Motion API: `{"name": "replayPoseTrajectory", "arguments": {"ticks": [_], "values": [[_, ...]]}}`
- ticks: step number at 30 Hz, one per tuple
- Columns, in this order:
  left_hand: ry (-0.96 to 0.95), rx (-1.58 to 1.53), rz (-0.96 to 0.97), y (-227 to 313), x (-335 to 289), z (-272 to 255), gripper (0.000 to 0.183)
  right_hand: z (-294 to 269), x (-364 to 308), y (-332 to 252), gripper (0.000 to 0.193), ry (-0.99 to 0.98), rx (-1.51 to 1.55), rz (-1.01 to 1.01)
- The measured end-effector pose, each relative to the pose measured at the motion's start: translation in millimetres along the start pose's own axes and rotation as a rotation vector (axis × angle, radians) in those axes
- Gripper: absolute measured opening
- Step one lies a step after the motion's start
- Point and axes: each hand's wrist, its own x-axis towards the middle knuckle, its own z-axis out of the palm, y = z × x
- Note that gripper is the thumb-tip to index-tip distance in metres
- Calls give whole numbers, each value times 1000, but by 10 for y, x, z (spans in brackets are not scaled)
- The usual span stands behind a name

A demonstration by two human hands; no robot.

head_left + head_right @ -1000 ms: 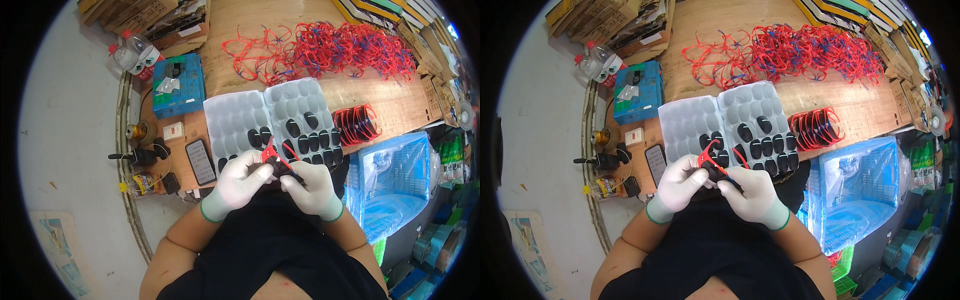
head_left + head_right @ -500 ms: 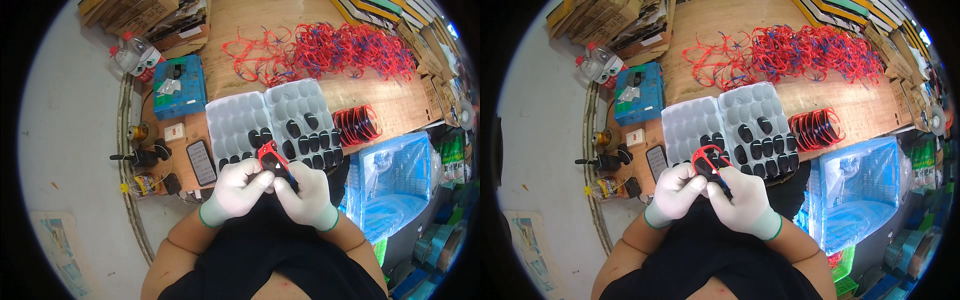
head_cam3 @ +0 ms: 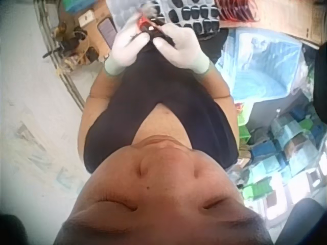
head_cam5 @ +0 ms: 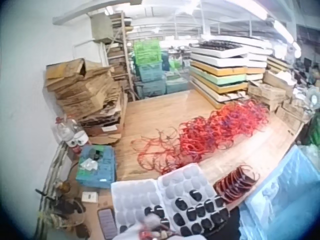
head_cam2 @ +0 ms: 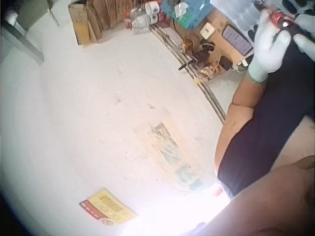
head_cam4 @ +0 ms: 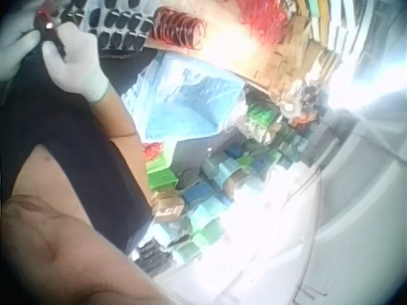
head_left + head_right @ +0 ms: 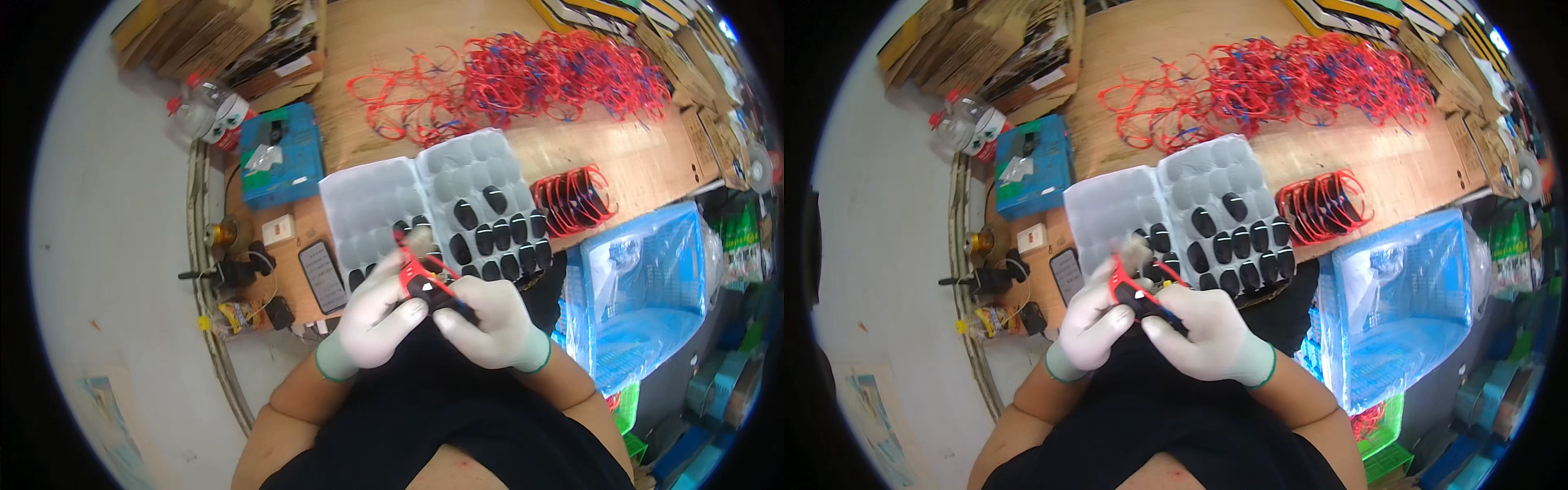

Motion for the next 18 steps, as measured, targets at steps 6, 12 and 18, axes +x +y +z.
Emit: {"name": "replayPoseTrajectory", "arguments": {"ticks": [6, 12, 18], "values": [[32, 190, -35, -43, 91, -25, 26, -134, 60, 258, 13, 2, 20, -86], [207, 72, -203, -349, 363, -227, 18, -1637, 65, 1444, 15, 750, -632, 239], [40, 426, -257, -747, 741, -334, 18, -2588, -173, 2713, 35, 587, -680, 479]]}}
